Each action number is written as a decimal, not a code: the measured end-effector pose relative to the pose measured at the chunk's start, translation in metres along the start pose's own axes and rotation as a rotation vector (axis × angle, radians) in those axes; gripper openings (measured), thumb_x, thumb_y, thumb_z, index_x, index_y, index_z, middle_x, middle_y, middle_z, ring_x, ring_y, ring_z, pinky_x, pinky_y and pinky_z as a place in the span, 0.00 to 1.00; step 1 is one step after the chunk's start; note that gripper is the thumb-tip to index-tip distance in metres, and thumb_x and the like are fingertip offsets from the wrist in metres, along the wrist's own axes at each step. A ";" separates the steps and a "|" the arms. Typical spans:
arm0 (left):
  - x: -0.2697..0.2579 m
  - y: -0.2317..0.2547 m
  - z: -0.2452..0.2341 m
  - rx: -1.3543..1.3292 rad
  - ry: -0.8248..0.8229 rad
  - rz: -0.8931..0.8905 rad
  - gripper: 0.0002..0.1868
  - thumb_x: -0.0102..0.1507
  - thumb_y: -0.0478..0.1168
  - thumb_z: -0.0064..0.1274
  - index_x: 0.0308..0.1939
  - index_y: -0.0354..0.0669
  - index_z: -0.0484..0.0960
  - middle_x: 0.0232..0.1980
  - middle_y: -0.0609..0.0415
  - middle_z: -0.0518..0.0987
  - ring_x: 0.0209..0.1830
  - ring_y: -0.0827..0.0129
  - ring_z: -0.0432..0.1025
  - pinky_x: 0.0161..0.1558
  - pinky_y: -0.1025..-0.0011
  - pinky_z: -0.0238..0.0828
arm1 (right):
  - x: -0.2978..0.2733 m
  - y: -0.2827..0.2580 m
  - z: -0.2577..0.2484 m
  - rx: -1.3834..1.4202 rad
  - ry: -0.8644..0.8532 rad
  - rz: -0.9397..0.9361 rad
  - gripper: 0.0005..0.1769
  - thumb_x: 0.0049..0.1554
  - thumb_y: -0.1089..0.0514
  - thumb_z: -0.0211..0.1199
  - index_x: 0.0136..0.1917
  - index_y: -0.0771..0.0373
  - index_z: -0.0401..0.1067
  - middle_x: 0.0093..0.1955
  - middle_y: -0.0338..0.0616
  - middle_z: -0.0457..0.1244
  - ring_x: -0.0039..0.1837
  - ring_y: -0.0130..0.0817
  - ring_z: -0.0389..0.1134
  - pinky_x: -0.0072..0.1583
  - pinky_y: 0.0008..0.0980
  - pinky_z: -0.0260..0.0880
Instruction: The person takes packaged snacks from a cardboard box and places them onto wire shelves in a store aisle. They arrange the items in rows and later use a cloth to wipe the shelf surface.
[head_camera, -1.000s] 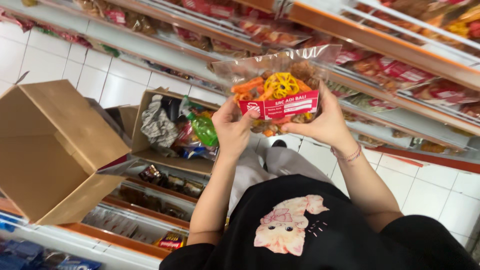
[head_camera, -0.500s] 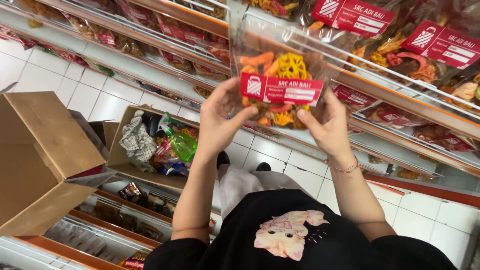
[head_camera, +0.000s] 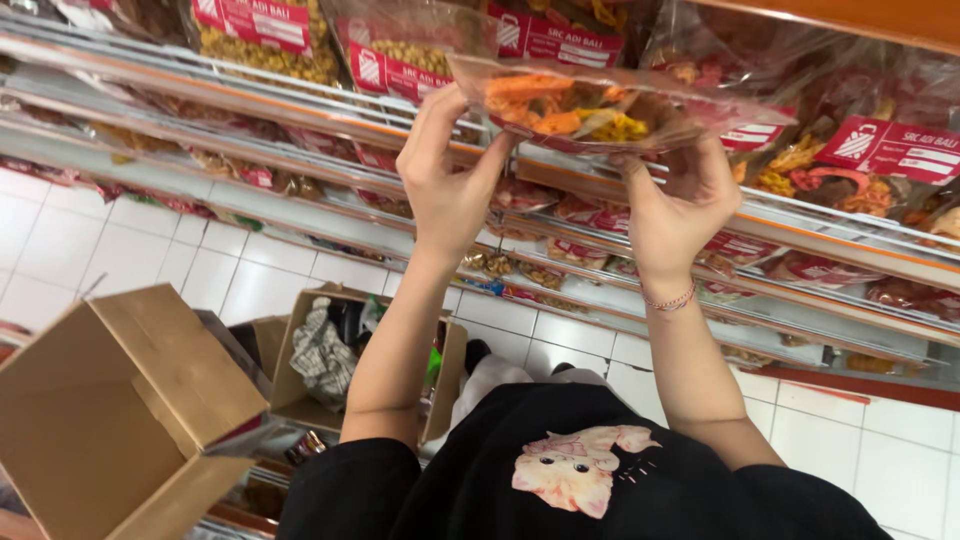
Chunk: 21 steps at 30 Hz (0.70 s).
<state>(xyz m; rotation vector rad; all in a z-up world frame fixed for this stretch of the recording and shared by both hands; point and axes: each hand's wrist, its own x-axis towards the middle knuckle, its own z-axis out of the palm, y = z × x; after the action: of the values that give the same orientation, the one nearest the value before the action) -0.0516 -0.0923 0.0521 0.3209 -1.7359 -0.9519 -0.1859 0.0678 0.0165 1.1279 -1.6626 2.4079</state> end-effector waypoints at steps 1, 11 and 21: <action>0.007 -0.008 0.001 0.010 -0.017 0.061 0.23 0.60 0.26 0.65 0.57 0.36 0.77 0.57 0.49 0.79 0.53 0.64 0.77 0.51 0.73 0.76 | 0.002 0.006 0.001 -0.049 0.002 -0.026 0.18 0.62 0.80 0.68 0.63 0.74 0.70 0.58 0.45 0.67 0.60 0.32 0.71 0.64 0.33 0.77; 0.011 -0.050 -0.003 0.018 -0.160 0.034 0.23 0.61 0.28 0.65 0.59 0.37 0.77 0.58 0.47 0.79 0.58 0.61 0.78 0.59 0.69 0.76 | -0.006 0.031 0.013 -0.284 0.068 -0.122 0.28 0.63 0.80 0.67 0.74 0.77 0.63 0.68 0.55 0.65 0.66 0.40 0.71 0.65 0.38 0.75; 0.005 -0.059 -0.002 0.128 -0.161 0.067 0.32 0.65 0.32 0.67 0.70 0.41 0.70 0.71 0.47 0.70 0.69 0.57 0.70 0.65 0.65 0.73 | 0.002 0.026 0.020 -0.412 0.070 -0.053 0.31 0.65 0.76 0.69 0.77 0.78 0.59 0.66 0.59 0.67 0.63 0.38 0.74 0.66 0.37 0.79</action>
<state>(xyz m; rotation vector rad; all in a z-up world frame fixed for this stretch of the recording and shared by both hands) -0.0655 -0.1338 0.0125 0.2724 -1.9479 -0.8392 -0.1859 0.0392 0.0001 0.9915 -1.9523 1.9190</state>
